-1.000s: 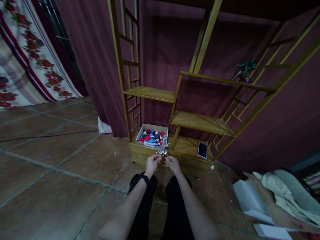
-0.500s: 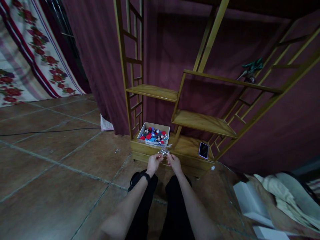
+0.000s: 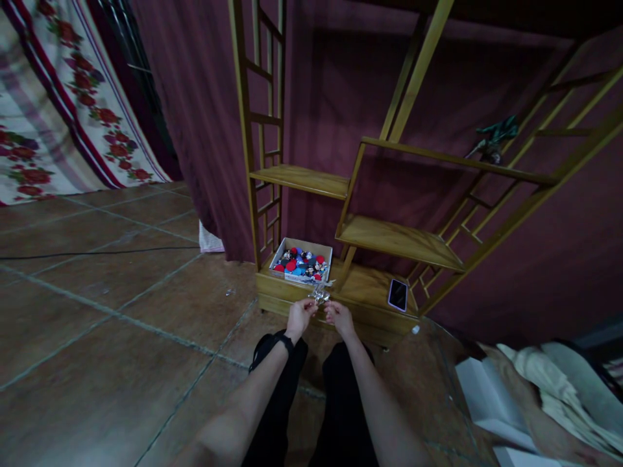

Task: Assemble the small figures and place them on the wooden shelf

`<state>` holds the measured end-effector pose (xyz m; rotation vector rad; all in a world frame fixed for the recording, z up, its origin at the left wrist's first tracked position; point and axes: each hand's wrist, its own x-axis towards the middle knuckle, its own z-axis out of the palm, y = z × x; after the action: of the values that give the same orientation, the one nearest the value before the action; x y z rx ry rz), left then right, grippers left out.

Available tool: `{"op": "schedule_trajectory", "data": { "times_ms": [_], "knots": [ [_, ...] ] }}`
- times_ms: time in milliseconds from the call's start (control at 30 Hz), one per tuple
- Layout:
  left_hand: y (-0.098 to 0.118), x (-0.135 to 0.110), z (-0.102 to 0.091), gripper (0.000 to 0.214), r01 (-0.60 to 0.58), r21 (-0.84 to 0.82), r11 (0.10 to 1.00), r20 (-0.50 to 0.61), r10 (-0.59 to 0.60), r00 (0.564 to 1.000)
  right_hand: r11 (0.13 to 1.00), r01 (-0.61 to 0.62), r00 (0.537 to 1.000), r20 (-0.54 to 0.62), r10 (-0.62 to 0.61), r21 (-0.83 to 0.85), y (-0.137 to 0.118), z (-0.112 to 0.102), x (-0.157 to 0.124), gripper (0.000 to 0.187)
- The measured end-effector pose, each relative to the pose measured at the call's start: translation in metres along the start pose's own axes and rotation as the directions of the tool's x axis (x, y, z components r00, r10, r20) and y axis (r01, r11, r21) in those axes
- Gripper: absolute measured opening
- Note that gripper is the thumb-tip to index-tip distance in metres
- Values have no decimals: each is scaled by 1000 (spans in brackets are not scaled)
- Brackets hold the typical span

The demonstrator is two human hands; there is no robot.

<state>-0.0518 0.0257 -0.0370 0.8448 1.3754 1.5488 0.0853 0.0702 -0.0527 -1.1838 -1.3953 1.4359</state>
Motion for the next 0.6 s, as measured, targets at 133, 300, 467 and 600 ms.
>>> {"op": "schedule_trajectory", "data": {
  "times_ms": [133, 300, 467, 600],
  "knots": [
    [9, -7, -1, 16, -151, 185, 971, 13, 151, 988, 1000, 2, 1000, 3, -2, 22, 3, 0, -1, 23],
    [31, -25, 0, 21, -225, 521, 823, 65, 224, 972, 1000, 16, 999, 31, -16, -3, 2, -2, -2, 24],
    [46, -40, 4, 29, -251, 870, 424, 201, 159, 967, 999, 8, 999, 36, -6, -53, 1, -3, -2, 25],
    [49, -45, 5, 30, -362, 908, 211, 332, 165, 929, 998, -7, 1000, 19, 8, -56, 2, -3, -3, 24]
  ]
}}
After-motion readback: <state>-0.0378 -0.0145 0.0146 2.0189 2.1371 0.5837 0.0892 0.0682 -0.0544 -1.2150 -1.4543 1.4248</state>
